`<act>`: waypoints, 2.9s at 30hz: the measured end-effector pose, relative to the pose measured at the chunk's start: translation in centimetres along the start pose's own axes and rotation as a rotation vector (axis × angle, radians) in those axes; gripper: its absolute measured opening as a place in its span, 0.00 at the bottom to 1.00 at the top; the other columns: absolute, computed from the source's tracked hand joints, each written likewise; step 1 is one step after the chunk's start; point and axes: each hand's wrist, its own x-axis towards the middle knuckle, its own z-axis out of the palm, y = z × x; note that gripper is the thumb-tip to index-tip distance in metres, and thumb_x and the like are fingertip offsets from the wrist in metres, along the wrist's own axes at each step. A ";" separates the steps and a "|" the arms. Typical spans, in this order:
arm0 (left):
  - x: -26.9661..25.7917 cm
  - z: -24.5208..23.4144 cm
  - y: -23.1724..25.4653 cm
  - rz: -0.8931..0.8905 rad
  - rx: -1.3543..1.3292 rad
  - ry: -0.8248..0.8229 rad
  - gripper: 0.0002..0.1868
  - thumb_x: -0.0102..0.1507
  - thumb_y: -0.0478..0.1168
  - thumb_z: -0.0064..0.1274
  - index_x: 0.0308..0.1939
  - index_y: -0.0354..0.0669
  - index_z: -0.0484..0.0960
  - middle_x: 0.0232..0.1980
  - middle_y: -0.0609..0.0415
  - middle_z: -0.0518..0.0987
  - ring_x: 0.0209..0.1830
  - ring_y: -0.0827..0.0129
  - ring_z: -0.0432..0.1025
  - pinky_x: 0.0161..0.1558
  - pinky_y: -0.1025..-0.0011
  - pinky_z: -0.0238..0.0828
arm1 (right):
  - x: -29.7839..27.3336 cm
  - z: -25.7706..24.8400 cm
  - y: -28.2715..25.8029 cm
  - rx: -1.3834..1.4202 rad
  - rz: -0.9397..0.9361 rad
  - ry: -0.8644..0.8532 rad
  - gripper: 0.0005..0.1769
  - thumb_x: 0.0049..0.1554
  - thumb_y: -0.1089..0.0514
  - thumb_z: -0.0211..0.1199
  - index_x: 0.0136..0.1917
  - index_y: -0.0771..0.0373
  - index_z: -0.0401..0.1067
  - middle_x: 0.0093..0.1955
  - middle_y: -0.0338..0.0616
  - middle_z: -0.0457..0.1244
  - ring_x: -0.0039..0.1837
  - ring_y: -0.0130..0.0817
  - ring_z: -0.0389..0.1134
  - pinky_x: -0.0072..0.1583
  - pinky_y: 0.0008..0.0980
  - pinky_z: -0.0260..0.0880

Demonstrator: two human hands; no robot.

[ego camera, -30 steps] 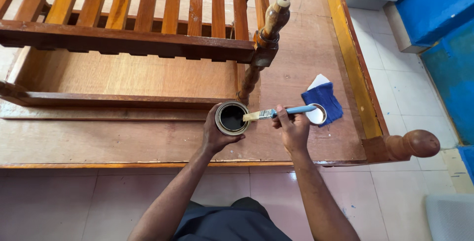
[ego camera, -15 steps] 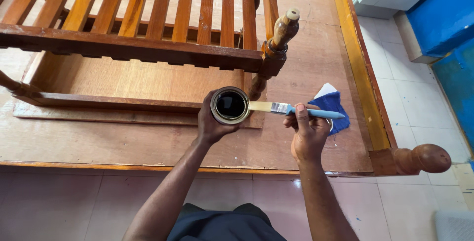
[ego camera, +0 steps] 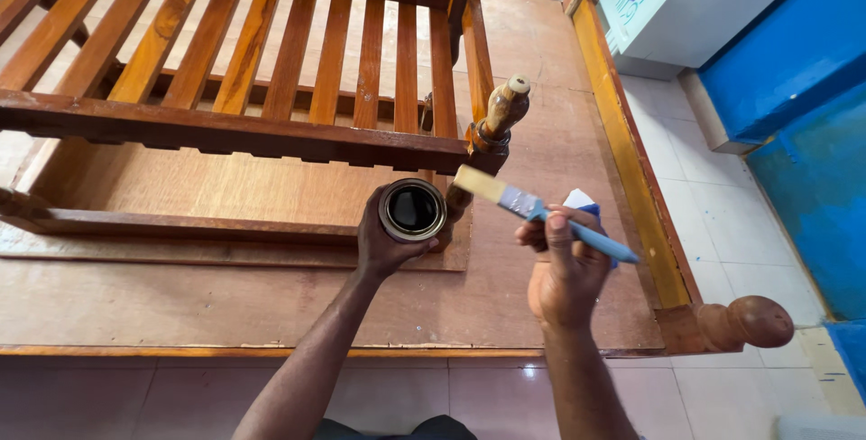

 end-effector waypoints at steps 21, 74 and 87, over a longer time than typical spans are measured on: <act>-0.1 -1.6 2.6 0.028 -0.001 -0.006 0.60 0.42 0.56 0.79 0.69 0.35 0.63 0.63 0.43 0.74 0.64 0.55 0.74 0.63 0.58 0.76 | 3.2 5.9 -5.2 -1.103 -0.853 -0.181 0.12 0.64 0.64 0.68 0.59 0.67 0.71 0.57 0.50 0.66 0.59 0.41 0.72 0.56 0.35 0.78; 2.2 -4.5 14.5 0.065 -0.003 -0.045 0.59 0.41 0.58 0.79 0.67 0.34 0.65 0.60 0.43 0.78 0.61 0.56 0.76 0.61 0.58 0.76 | 0.0 5.5 -1.9 -1.123 -0.729 -0.242 0.18 0.56 0.70 0.69 0.59 0.66 0.71 0.56 0.53 0.61 0.56 0.46 0.66 0.51 0.35 0.73; 3.5 -7.9 15.1 0.007 -0.104 -0.058 0.62 0.42 0.58 0.77 0.70 0.33 0.61 0.60 0.44 0.79 0.62 0.60 0.77 0.63 0.61 0.80 | 1.5 6.7 -2.2 -1.112 -0.848 -0.120 0.16 0.60 0.68 0.67 0.60 0.63 0.71 0.56 0.45 0.62 0.56 0.40 0.65 0.52 0.34 0.74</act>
